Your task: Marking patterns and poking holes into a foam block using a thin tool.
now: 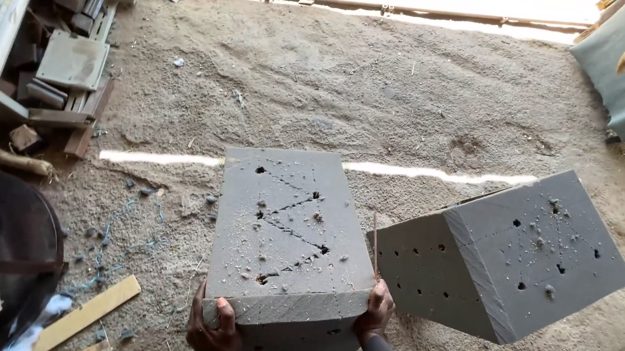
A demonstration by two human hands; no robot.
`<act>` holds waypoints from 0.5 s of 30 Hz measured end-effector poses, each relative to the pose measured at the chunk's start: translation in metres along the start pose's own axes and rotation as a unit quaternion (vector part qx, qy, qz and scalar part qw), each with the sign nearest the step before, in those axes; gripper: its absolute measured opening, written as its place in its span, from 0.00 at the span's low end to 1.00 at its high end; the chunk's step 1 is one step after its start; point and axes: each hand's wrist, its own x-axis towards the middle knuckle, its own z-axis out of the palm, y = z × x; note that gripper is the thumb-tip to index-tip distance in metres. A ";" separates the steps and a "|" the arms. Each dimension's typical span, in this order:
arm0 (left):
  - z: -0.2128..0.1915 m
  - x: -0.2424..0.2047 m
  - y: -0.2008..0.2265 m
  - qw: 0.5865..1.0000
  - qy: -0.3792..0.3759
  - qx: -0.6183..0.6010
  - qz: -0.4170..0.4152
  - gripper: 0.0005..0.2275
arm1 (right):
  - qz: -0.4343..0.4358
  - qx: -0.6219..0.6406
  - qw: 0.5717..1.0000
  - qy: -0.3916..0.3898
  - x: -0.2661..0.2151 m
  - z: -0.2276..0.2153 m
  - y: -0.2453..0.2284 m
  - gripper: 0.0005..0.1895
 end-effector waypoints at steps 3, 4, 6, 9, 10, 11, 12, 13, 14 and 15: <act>0.004 0.011 0.004 1.000 0.007 0.004 0.011 0.22 | 0.003 -0.003 1.000 0.000 0.004 0.007 -0.012 0.27; 0.006 0.015 0.005 1.000 0.014 0.004 0.017 0.22 | 0.001 -0.003 1.000 -0.008 0.005 0.010 -0.022 0.26; 0.012 0.027 0.008 1.000 0.015 0.008 0.013 0.22 | 0.010 -0.004 1.000 -0.006 0.013 0.021 -0.020 0.27; 0.020 0.041 0.010 1.000 0.010 0.027 -0.012 0.22 | 0.046 -0.024 0.999 -0.003 0.022 0.034 -0.015 0.35; 0.022 0.045 0.010 0.999 0.007 0.033 -0.020 0.22 | 0.058 -0.030 0.998 -0.002 0.025 0.038 -0.013 0.38; 0.019 0.049 0.023 0.999 0.007 0.031 -0.017 0.22 | 0.058 -0.028 0.998 0.001 0.023 0.039 -0.029 0.38; 0.016 0.054 0.037 0.997 0.004 0.046 -0.062 0.22 | 0.079 -0.054 0.995 -0.008 0.022 0.040 -0.045 0.31; 0.017 0.060 0.051 0.993 0.001 0.059 -0.104 0.24 | 0.100 -0.078 0.992 -0.014 0.024 0.041 -0.060 0.28; 0.023 0.067 0.036 0.994 0.000 0.054 -0.099 0.24 | 0.098 -0.074 0.992 -0.009 0.028 0.048 -0.054 0.28; 0.028 0.069 0.020 0.996 -0.023 0.012 -0.080 0.26 | 0.094 -0.076 0.993 -0.004 0.031 0.050 -0.047 0.29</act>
